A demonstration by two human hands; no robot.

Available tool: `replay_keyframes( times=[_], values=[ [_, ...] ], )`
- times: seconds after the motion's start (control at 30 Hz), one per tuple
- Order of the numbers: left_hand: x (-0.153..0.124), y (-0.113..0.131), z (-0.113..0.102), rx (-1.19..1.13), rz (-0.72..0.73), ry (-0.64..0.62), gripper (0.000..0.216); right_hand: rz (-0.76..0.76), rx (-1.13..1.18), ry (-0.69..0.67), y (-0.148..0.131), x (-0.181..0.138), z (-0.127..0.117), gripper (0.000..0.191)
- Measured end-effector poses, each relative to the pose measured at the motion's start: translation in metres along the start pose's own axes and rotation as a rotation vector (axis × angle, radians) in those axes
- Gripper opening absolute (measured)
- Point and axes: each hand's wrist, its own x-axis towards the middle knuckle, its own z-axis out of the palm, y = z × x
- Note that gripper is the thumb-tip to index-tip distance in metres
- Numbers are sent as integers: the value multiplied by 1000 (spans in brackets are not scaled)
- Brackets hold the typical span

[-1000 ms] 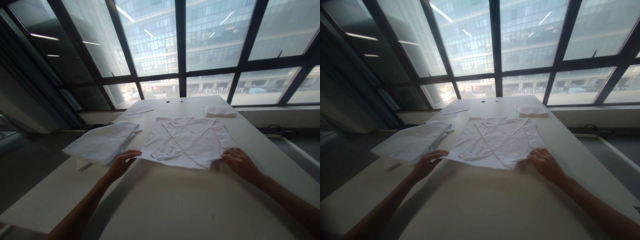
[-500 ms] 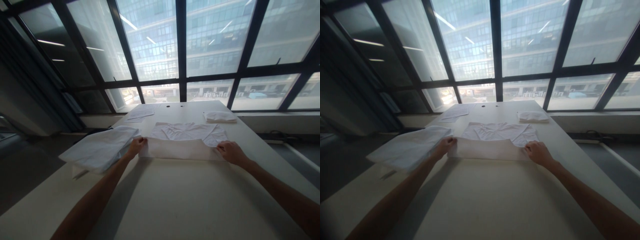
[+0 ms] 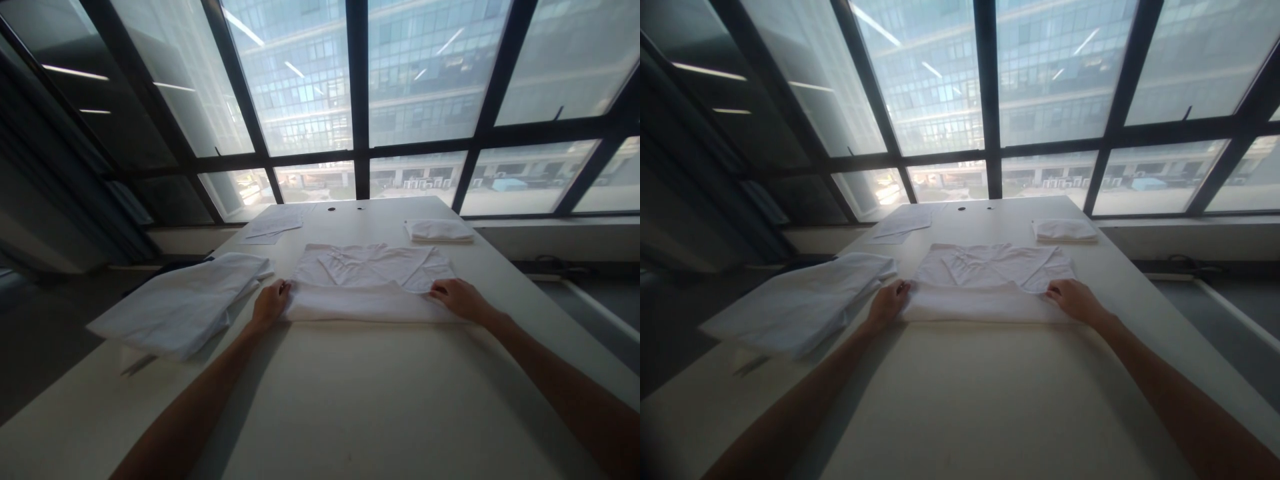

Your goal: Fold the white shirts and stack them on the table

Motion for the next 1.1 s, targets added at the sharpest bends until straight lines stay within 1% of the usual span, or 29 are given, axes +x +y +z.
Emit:
replay_keyframes(
  times=[0.17,0.23,0.27,0.3,0.37,0.4,0.43,0.47,0.5,0.53,0.6,0.63,0.7,0.8,0.9,1.0,1.1],
  values=[
    [1,1,4,52,-31,-39,43,35,-48,-46,2,1,4,23],
    [1,3,1,54,-8,-15,41,53,-85,-57,2,0,3,21],
    [0,6,-2,51,32,33,39,56,-114,-39,1,-1,2,20],
    [-1,11,-6,42,93,101,38,57,-146,6,-3,-2,1,19],
    [-7,30,-15,0,266,232,41,45,-193,162,-16,-6,0,20],
    [-12,44,-18,-30,367,252,43,33,-191,245,-26,-8,2,23],
    [-18,60,-19,-61,466,232,45,12,-170,310,-39,-10,6,27],
    [-24,77,-19,-84,567,172,47,-21,-128,341,-53,-13,11,32],
    [-31,95,-16,-90,664,91,50,-72,-78,322,-69,-15,18,38],
    [-37,110,-12,-81,735,10,53,-135,-25,273,-84,-18,26,44],
    [-47,134,1,-52,810,-129,58,-233,44,160,-109,-22,43,54],
    [-49,140,8,-38,820,-181,59,-262,66,98,-117,-23,51,57],
    [-51,144,21,-24,817,-243,60,-274,89,-5,-126,-25,60,61],
    [-47,136,34,-29,811,-252,59,-242,91,-83,-121,-25,61,67],
    [-45,131,36,-36,806,-250,58,-215,78,-99,-105,-25,55,69],
    [-45,133,34,-42,789,-267,58,-169,50,-99,-78,-29,49,67],
    [-45,135,34,-64,791,-264,58,-147,8,-65,-41,-38,40,64]
  ],
)
